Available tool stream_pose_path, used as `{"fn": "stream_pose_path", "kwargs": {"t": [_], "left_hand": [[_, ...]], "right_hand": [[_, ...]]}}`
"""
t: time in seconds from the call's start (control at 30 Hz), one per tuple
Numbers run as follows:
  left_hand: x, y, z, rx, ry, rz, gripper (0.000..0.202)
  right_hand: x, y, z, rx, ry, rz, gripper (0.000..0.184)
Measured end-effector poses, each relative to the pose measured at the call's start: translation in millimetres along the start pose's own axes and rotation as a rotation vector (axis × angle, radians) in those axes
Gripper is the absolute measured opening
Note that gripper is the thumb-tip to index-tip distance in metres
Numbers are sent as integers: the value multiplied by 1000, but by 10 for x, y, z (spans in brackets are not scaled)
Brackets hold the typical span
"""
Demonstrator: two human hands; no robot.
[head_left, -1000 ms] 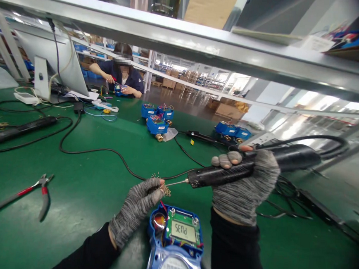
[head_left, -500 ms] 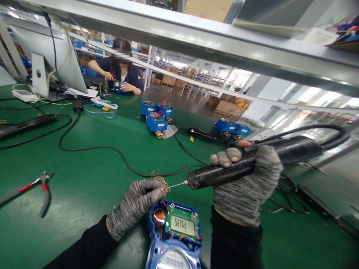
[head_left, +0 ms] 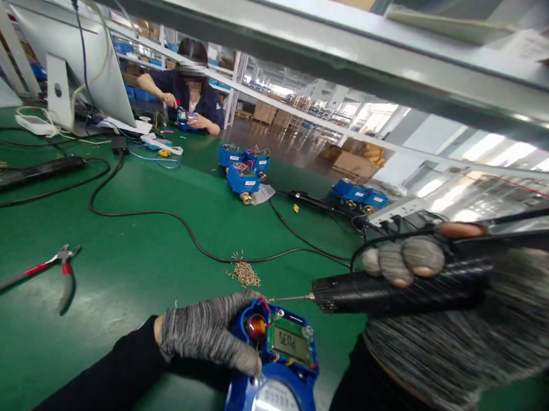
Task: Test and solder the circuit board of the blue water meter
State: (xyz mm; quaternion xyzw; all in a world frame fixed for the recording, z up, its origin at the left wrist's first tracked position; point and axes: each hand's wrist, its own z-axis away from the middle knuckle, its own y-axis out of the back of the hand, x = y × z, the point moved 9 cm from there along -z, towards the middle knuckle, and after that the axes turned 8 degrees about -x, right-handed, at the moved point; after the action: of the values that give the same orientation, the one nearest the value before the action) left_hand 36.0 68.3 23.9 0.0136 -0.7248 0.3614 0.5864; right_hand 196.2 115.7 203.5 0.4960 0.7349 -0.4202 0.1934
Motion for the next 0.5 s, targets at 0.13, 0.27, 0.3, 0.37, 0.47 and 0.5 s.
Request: {"fn": "stream_pose_path", "kwargs": {"t": [0.13,0.27,0.3,0.37,0.47,0.5], "left_hand": [[-41,38,-32,73,-62,22,73],[-97,126,9,191,-48,52,77],[-107,141,19,217,-39,58,78],[-117,147,29,244,-26,63,80],[-120,140,38,255,-14,46,78],[-118,140,41,257,-11,37,78]], "right_hand": [[-1,9,32,0,-6,25,31],[-14,-2,43,-41,-8,38,36],[-11,-13,42,-56,-14,38,35],[8,-35,39,-75,-32,40,33],[39,-56,41,-74,-47,72,32],[45,-58,44,-68,-45,82,32]]}}
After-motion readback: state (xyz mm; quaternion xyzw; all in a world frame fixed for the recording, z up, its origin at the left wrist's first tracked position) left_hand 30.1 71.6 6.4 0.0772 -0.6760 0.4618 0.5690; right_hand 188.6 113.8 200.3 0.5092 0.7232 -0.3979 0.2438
